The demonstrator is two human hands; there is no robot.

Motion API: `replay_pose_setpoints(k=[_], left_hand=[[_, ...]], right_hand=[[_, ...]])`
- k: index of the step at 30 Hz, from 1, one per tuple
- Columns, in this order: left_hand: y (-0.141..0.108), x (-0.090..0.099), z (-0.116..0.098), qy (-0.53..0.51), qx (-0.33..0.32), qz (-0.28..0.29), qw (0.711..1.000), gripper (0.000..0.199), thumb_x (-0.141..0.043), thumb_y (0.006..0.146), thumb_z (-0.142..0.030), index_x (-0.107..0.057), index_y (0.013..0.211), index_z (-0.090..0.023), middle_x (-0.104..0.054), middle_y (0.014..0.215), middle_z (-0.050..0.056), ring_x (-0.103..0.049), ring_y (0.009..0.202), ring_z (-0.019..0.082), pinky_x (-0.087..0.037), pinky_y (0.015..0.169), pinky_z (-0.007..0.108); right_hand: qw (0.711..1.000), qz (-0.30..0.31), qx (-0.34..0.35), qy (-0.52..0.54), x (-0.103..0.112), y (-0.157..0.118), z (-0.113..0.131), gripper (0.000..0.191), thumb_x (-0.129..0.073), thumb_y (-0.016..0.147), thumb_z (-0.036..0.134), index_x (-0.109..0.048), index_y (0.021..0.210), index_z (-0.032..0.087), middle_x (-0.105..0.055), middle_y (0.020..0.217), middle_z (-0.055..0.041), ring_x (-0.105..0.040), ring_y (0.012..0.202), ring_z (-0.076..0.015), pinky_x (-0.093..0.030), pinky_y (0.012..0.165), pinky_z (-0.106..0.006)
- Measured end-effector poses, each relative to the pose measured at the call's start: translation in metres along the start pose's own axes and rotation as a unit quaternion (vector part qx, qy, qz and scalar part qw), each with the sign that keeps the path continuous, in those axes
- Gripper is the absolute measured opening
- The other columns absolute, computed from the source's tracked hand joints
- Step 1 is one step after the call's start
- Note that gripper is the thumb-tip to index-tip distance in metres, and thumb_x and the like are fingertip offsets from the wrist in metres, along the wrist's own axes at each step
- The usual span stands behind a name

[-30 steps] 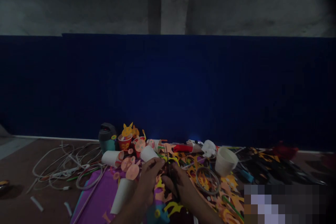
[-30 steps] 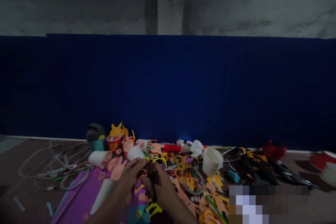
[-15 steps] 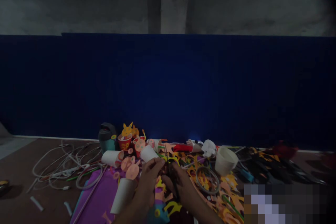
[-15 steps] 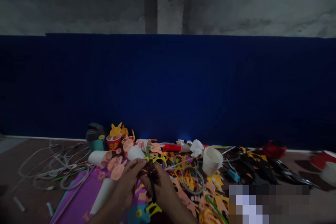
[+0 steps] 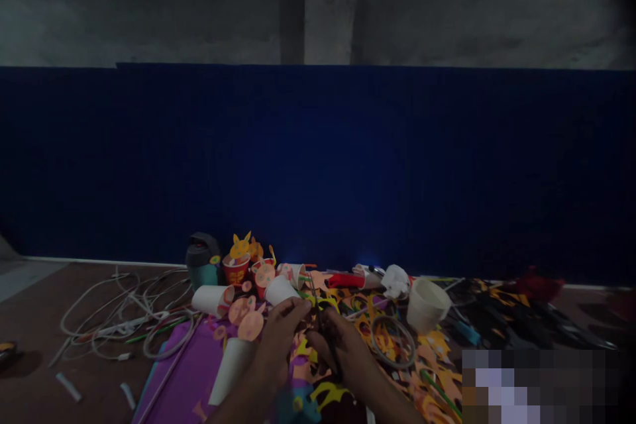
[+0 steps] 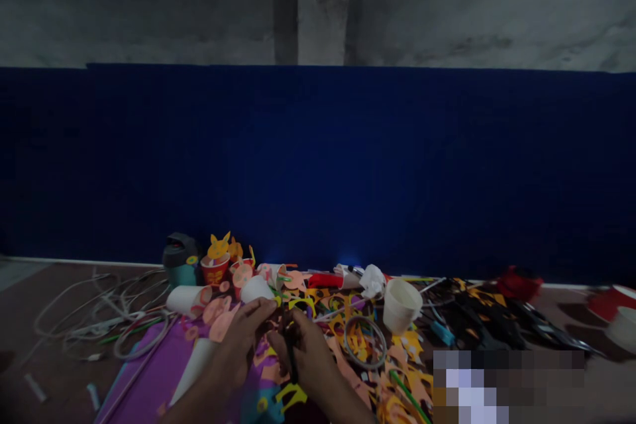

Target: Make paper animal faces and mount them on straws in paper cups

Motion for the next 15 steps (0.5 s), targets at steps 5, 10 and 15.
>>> replay_pose_setpoints(k=[5, 10, 15], left_hand=[[0.0003, 0.0004, -0.0025, 0.013, 0.009, 0.001, 1.000, 0.018, -0.072, 0.064, -0.031, -0.063, 0.064, -0.015, -0.061, 0.064, 0.000, -0.055, 0.063, 0.014, -0.041, 0.061, 0.022], [-0.0003, 0.0017, -0.0065, 0.022, 0.010, -0.009, 1.000, 0.020, -0.075, 0.059, -0.031, -0.063, 0.062, -0.015, -0.060, 0.061, -0.001, -0.054, 0.061, 0.013, -0.040, 0.059, 0.021], [0.0023, 0.0009, -0.0058, 0.011, 0.015, 0.004, 1.000, 0.019, -0.074, 0.062, -0.028, -0.061, 0.061, -0.015, -0.057, 0.059, -0.002, -0.052, 0.057, 0.011, -0.038, 0.054, 0.019]], right_hand=[[1.000, -0.002, -0.009, 0.013, -0.0004, 0.0001, 0.0023, 0.038, -0.069, 0.069, 0.047, -0.042, 0.072, 0.021, -0.041, 0.050, 0.0100, -0.038, 0.039, -0.0061, -0.033, 0.038, -0.018], [1.000, 0.014, -0.010, 0.013, -0.0015, -0.0006, 0.0001, 0.036, -0.068, 0.070, 0.047, -0.043, 0.072, 0.020, -0.041, 0.048, 0.0104, -0.038, 0.038, -0.0055, -0.030, 0.037, -0.017], [1.000, 0.018, -0.009, 0.007, 0.0018, -0.0007, -0.0061, 0.034, -0.067, 0.071, 0.044, -0.043, 0.073, 0.020, -0.041, 0.049, 0.0104, -0.037, 0.038, -0.0049, -0.030, 0.037, -0.016]])
Point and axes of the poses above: each hand's wrist, its own y-axis towards the middle knuckle, its own x-axis out of the back of the hand, z = x × y, the point moved 10 cm from there along y, towards the middle knuckle
